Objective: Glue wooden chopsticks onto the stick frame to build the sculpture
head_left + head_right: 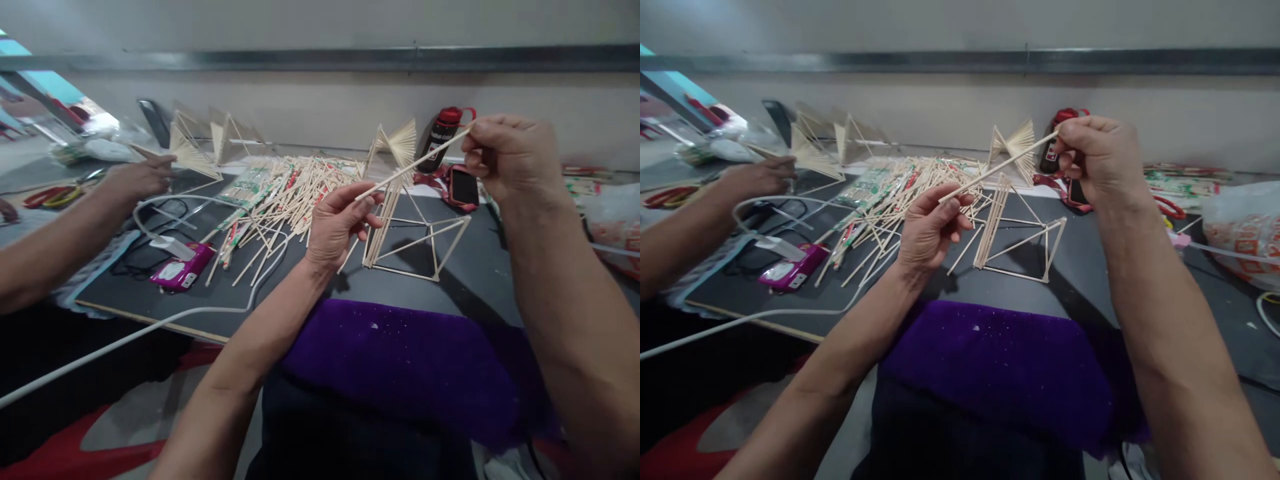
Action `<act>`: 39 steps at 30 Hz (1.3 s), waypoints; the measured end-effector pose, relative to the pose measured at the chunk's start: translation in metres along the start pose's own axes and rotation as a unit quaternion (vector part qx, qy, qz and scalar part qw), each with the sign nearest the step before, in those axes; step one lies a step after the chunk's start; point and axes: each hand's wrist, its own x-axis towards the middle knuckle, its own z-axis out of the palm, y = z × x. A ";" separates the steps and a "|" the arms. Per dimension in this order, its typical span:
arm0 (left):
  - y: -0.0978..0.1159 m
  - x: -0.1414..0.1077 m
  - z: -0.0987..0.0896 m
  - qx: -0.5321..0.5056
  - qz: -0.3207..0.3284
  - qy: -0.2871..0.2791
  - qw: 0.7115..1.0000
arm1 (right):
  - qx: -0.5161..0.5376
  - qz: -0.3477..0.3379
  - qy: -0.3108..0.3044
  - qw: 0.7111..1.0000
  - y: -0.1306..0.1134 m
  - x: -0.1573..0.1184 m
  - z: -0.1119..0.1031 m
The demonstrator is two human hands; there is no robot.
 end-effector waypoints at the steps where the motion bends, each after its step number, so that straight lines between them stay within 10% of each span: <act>1: 0.003 -0.001 -0.001 -0.014 0.004 0.000 1.000 | -0.007 -0.004 0.002 1.000 -0.004 -0.002 -0.001; 11: 0.043 -0.009 -0.017 -0.182 -0.011 0.071 0.981 | -0.054 0.133 -0.066 0.987 -0.020 -0.102 0.008; 20: 0.021 -0.020 -0.005 -0.264 -0.061 -0.028 0.962 | -0.038 0.314 -0.189 0.929 -0.006 -0.212 0.030; 29: -0.002 -0.015 -0.007 -0.204 -0.139 -0.004 0.969 | -0.057 0.289 -0.194 0.936 0.021 -0.223 0.009; 39: -0.030 -0.011 -0.009 -0.112 -0.023 -0.076 0.991 | -0.134 0.179 -0.040 0.974 -0.008 -0.203 -0.056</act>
